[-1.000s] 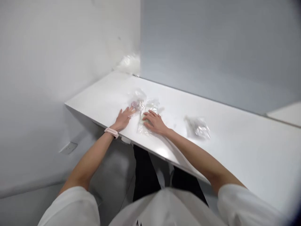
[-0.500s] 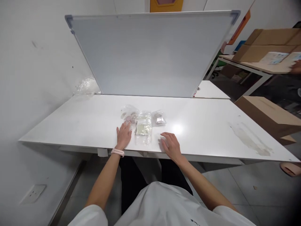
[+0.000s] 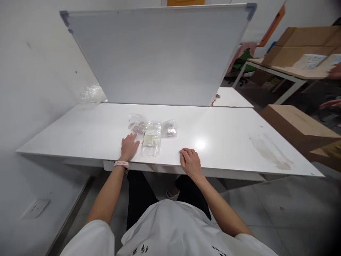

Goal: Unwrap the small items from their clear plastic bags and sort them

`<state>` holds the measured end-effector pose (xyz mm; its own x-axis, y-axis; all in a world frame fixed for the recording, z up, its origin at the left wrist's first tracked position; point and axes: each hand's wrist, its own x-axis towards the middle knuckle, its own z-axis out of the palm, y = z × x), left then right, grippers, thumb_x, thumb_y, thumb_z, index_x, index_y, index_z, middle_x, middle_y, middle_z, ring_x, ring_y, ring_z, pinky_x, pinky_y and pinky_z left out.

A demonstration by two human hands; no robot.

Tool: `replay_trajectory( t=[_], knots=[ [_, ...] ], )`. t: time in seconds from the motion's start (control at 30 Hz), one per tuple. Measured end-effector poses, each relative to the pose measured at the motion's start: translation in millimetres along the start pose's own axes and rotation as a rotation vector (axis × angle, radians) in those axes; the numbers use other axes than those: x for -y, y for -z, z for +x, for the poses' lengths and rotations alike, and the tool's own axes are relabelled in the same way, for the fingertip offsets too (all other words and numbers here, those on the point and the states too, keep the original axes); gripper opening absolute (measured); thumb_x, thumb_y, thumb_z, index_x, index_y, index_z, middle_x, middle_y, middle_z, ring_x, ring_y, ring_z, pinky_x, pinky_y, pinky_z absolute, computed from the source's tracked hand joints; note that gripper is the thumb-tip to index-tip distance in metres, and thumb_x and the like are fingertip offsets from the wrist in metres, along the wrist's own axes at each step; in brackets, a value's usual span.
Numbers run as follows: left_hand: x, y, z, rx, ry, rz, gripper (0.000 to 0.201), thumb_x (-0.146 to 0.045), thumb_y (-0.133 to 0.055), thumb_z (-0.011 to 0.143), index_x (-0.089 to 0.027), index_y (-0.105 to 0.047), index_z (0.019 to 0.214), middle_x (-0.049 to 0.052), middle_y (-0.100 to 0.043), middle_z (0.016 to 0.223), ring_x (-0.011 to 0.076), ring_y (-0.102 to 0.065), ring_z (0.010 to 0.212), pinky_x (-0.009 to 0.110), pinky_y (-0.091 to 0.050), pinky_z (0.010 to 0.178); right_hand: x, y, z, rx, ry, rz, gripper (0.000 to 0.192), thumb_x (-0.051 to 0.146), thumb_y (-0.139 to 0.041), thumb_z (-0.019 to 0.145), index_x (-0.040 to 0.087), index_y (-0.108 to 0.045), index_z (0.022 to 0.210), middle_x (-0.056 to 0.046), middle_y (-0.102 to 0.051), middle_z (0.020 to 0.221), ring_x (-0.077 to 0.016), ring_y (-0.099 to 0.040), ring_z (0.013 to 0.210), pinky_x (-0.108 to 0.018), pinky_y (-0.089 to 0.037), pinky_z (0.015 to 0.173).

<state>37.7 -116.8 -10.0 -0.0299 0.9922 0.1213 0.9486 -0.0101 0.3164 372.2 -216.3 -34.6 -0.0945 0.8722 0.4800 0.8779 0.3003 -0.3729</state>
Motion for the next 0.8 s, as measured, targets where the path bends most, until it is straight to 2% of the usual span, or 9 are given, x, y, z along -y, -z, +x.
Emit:
replay_trajectory(
  t=[0.07,0.17,0.27,0.37,0.47,0.53,0.63,0.7,0.8],
  knots=[
    [-1.1,-0.7,-0.8,-0.014,-0.011,-0.004,0.056,-0.043,-0.041,0.096,-0.026,-0.045,0.149,0.009,-0.038,0.160,0.0297,-0.028,0.152,0.050,-0.014,0.126,-1.3,1.1,1.1,0.001,-0.004,0.039,0.036,0.027,-0.037,0.099,0.027,-0.069,0.116,-0.011,-0.068,0.116,-0.0323,-0.059,0.109,-0.049,-0.048,0.090],
    [-2.5,-1.1,-2.2,-0.042,-0.008,0.008,0.050,-0.037,-0.043,0.096,-0.020,-0.052,0.143,0.010,-0.043,0.157,0.0289,-0.033,0.149,0.049,-0.017,0.126,6.3,-0.2,9.3,0.019,0.020,0.146,0.045,0.035,-0.040,0.098,0.034,-0.056,0.140,-0.011,-0.063,0.129,-0.0349,-0.057,0.117,-0.054,-0.050,0.093],
    [-4.4,0.2,-4.7,-0.064,-0.017,-0.005,0.037,-0.026,-0.046,0.093,-0.021,-0.061,0.127,0.009,-0.055,0.146,0.0234,-0.046,0.140,0.042,-0.028,0.123,28.2,-8.8,23.5,0.079,0.203,0.228,0.060,0.044,-0.044,0.097,0.033,-0.036,0.156,-0.011,-0.044,0.153,-0.0335,-0.044,0.138,-0.054,-0.045,0.106],
    [-7.1,4.3,-10.1,-0.098,-0.005,-0.026,0.029,-0.020,-0.052,0.087,-0.020,-0.065,0.113,0.009,-0.064,0.132,0.0234,-0.055,0.127,0.036,-0.042,0.112,53.3,-26.7,42.3,0.224,0.418,0.182,0.063,0.053,-0.048,0.096,0.031,-0.039,0.155,-0.009,-0.027,0.165,-0.0349,-0.026,0.151,-0.057,-0.035,0.115],
    [-9.3,11.6,-15.5,-0.120,0.062,-0.045,0.022,-0.027,-0.058,0.087,-0.021,-0.065,0.107,0.010,-0.065,0.122,0.0264,-0.056,0.123,0.037,-0.048,0.104,66.8,-48.1,64.4,0.351,0.446,0.109,0.061,0.058,-0.049,0.096,0.032,-0.047,0.150,-0.011,-0.025,0.166,-0.0386,-0.020,0.152,-0.067,-0.026,0.115],
    [-10.3,17.1,-14.1,-0.146,0.104,-0.075,0.034,-0.040,-0.062,0.087,-0.021,-0.061,0.115,0.012,-0.059,0.134,0.0289,-0.050,0.132,0.040,-0.048,0.105,68.0,-59.0,78.1,0.398,0.438,0.100,0.058,0.058,-0.048,0.096,0.032,-0.050,0.148,-0.011,-0.027,0.165,-0.0378,-0.020,0.153,-0.067,-0.022,0.116],
    [-11.6,22.8,1.1,-0.113,0.109,-0.099,0.077,-0.058,-0.067,0.081,-0.021,-0.042,0.144,0.014,-0.025,0.164,0.0344,-0.024,0.151,0.047,-0.037,0.115,65.8,-65.5,91.7,0.436,0.458,0.121,0.060,0.060,-0.047,0.097,0.029,-0.050,0.148,-0.011,-0.026,0.166,-0.0352,-0.018,0.154,-0.061,-0.022,0.119],
    [-12.9,23.6,18.6,-0.019,0.102,-0.104,0.099,-0.064,-0.069,0.077,-0.021,-0.025,0.155,0.016,-0.008,0.169,0.0380,-0.010,0.155,0.052,-0.028,0.119,65.2,-64.8,95.3,0.451,0.469,0.128,0.060,0.059,-0.047,0.097,0.028,-0.050,0.148,-0.011,-0.025,0.166,-0.0345,-0.018,0.154,-0.058,-0.023,0.120],
    [-16.1,22.0,46.8,0.083,0.097,-0.111,0.103,-0.063,-0.065,0.079,-0.020,-0.016,0.158,0.019,-0.019,0.166,0.0396,-0.019,0.152,0.053,-0.025,0.119,65.5,-62.4,94.2,0.447,0.471,0.125,0.059,0.059,-0.047,0.097,0.028,-0.051,0.148,-0.010,-0.025,0.166,-0.0340,-0.018,0.154,-0.057,-0.024,0.120]
  ],
)
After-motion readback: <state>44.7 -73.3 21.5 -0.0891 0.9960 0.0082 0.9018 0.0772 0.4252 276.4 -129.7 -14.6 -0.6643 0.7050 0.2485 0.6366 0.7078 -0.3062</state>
